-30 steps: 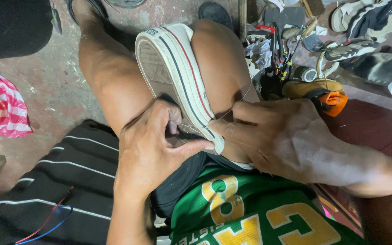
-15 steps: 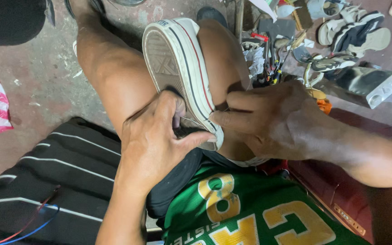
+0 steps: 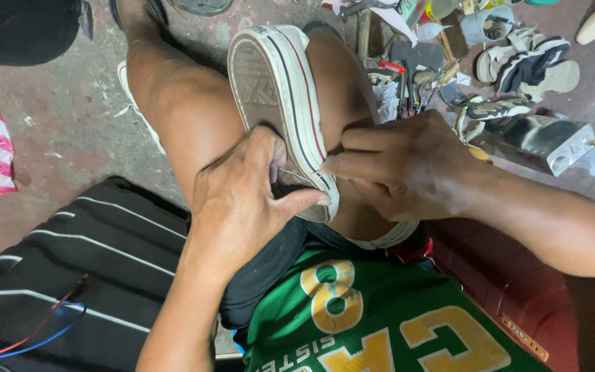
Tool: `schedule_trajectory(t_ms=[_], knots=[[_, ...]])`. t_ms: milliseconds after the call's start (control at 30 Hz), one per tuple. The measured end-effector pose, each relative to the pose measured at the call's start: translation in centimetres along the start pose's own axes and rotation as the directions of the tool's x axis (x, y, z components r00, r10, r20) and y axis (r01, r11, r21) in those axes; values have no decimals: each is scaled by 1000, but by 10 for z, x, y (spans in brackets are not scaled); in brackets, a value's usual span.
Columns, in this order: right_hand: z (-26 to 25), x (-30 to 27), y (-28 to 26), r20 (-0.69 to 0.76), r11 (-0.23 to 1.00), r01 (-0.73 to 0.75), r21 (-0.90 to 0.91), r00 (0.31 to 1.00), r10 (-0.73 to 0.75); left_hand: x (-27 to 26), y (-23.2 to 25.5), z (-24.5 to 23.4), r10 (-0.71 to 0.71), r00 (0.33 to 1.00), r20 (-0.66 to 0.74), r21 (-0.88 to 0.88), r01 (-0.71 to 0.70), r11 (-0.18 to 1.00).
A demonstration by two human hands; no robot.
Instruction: The person is repairing a white canvas shoe by hand-sewing the sole to the upper. They use a needle and white thread, repeatedly piercing the shoe's edge and pulling the thread tight to secure the sole. The task is performed while sitting on the floor with the shoe resting on their lap.
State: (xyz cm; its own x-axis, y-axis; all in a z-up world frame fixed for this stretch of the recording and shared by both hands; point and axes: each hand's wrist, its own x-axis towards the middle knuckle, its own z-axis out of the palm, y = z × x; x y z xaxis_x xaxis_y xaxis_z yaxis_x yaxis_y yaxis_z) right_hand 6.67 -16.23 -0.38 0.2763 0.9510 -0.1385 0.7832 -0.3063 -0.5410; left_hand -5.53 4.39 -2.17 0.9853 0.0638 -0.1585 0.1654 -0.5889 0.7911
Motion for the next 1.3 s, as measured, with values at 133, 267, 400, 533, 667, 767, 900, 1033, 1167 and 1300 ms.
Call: schedule_trajectory(t_ms=[133, 267, 400, 533, 667, 767, 900, 1033, 1167, 1300], knots=[[8, -6, 11, 2, 999, -13, 53, 1000, 13, 0, 1, 0, 9, 1000, 5, -11, -9, 1000], [15, -8, 14, -17, 995, 3, 101, 1000, -1, -2, 3, -1, -5, 1000, 12, -36, 5, 999], [18, -6, 17, -55, 986, 15, 167, 998, -6, 1, 1, -2, 8, 1000, 17, -48, -7, 999], [18, -5, 15, -62, 982, 18, 186, 998, -7, 0, 0, -5, 12, 1000, 19, -96, -10, 995], [16, 0, 10, -67, 981, -13, 196, 997, 26, 2, 0, -7, 48, 999, 2, -81, -48, 996], [14, 3, 4, -43, 983, -41, 178, 998, 49, 1, 0, -6, 36, 999, 11, -85, -35, 996], [16, 8, -3, -68, 979, -56, 198, 995, 71, 1, -2, -3, 29, 1000, 8, -57, -29, 998], [15, 4, -4, -64, 966, -116, 232, 989, 134, -1, -4, 1, -49, 999, 10, -90, 50, 995], [14, 2, 2, -129, 956, -119, 270, 979, 158, -4, 0, -3, -7, 987, -163, -107, -10, 994], [16, -14, 7, -158, 913, -180, 365, 955, 251, -18, 6, -9, 200, 912, -359, 90, -179, 980]])
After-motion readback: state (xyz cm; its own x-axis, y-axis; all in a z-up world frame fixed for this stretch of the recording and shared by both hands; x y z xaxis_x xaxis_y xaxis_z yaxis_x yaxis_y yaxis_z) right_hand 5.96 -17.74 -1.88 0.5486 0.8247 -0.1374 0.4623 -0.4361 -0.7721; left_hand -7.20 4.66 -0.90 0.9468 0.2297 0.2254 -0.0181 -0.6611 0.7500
